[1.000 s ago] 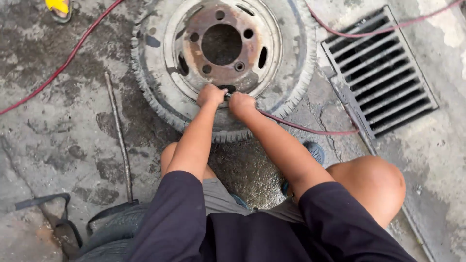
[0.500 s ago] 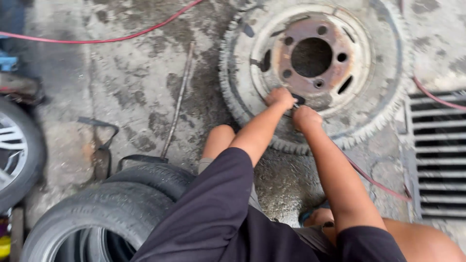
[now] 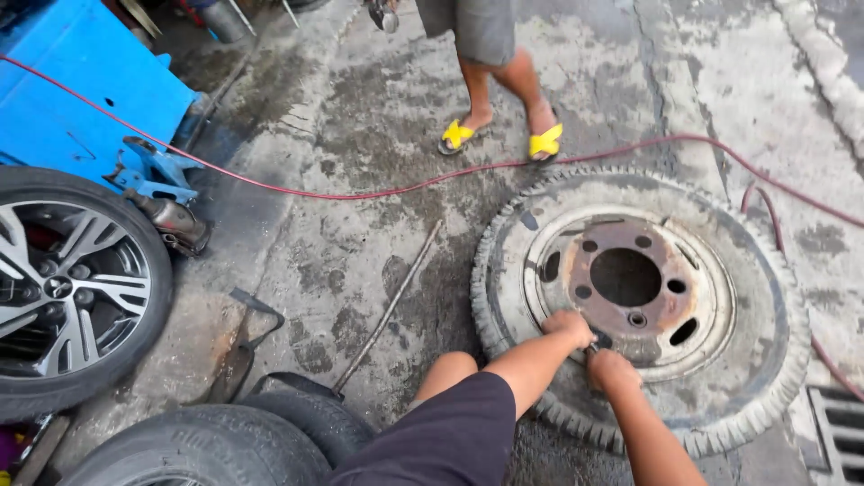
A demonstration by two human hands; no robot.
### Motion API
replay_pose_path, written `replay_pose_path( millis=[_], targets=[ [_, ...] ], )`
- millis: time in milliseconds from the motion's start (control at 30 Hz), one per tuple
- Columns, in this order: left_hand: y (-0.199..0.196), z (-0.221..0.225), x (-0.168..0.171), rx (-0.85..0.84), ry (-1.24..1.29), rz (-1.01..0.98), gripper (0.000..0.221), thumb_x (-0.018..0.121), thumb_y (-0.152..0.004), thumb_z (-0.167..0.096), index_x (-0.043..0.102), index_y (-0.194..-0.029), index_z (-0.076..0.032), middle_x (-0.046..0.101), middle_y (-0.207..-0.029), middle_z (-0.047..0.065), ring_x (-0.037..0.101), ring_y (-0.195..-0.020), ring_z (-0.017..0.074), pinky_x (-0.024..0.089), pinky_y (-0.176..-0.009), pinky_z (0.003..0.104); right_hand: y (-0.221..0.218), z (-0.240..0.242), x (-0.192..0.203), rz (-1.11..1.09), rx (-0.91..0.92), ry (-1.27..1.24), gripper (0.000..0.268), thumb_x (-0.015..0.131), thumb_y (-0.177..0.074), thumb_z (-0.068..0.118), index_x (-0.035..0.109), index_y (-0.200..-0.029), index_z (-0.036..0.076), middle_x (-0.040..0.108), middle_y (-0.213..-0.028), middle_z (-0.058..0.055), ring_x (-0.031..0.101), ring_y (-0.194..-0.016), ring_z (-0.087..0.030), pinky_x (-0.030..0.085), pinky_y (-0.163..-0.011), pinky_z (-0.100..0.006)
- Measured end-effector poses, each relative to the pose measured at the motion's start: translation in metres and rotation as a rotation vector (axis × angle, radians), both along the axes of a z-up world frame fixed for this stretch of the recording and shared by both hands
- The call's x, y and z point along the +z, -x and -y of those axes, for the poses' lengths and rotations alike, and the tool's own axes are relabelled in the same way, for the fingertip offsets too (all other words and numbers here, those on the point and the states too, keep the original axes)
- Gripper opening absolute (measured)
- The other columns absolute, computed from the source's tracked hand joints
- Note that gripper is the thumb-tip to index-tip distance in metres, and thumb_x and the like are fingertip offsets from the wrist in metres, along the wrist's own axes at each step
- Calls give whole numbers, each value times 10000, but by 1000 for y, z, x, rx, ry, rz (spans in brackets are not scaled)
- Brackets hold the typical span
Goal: Adjusting the valve and inflating a large tire using an air hose and a small hand tool.
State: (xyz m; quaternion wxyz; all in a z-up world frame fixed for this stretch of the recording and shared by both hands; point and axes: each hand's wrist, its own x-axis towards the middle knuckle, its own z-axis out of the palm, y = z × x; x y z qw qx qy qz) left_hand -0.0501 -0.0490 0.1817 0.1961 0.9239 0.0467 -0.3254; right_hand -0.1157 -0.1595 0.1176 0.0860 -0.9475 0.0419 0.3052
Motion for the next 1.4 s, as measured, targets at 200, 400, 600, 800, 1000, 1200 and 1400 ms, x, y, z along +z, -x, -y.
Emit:
replay_pose_path(
  millis=[200, 400, 600, 800, 1000, 1200, 1400],
  targets=[
    [-12, 4, -30, -4, -75, 60, 400, 703, -920, -451, 798, -1004, -71, 793, -1009, 161, 774, -1039, 360, 631, -824, 504, -14, 10, -37, -36, -65, -39, 639, 282, -1075, 421, 705, -1240, -28, 748, -1279, -214, 689, -1249, -355, 552, -1037, -483],
    [-22, 6, -40, 18, -52, 23, 424, 709, -919, -433, 811, -1037, -38, 783, -949, 189, 788, -916, 362, 641, -685, 512, -13, 6, -18, -52, -66, -1, 674, 276, -1076, 429, 726, -1252, -42, 748, -1295, -211, 678, -1270, -345, 536, -1057, -474],
    [-15, 8, -32, 27, -85, 34, 355, 641, -983, -337, 816, -907, -38, 763, -801, 145, 793, -775, 315, 622, -614, 444, -18, 10, -31, -55, -53, 12, 687, 289, -1067, 462, 744, -1244, -21, 752, -1302, -197, 680, -1272, -331, 531, -1059, -475],
    [-12, 7, -26, 32, -50, -1, 382, 631, -972, -328, 796, -1072, 2, 772, -905, 192, 786, -863, 344, 607, -669, 467, -10, 4, -3, -54, -53, -12, 640, 310, -1069, 393, 738, -1228, -55, 751, -1290, -233, 685, -1257, -363, 534, -1055, -491],
    [-8, 4, -17, -4, 21, -81, 517, 622, -1006, -392, 631, -1357, -12, 707, -1289, 155, 660, -1273, 335, 543, -1001, 485, -2, -7, 5, -45, -97, -69, 564, 253, -1067, 204, 673, -1274, -110, 703, -1316, -262, 640, -1283, -396, 519, -1068, -492],
    [-12, 6, -26, -20, -63, -114, 622, 615, -999, -498, 595, -1405, -27, 652, -1392, 144, 595, -1356, 334, 530, -1054, 528, -10, -11, -37, -76, -316, -48, 474, 369, -1045, 266, 729, -1208, 3, 753, -1206, -139, 687, -1187, -346, 565, -934, -531],
    [-14, 5, -29, -4, -90, -89, 645, 683, -963, -527, 601, -1395, -55, 654, -1399, 150, 592, -1358, 344, 492, -1096, 554, -10, -12, -18, 2, -291, -59, 433, 351, -1036, 171, 726, -1149, -13, 763, -1148, -133, 715, -1124, -358, 577, -871, -576]
  ],
)
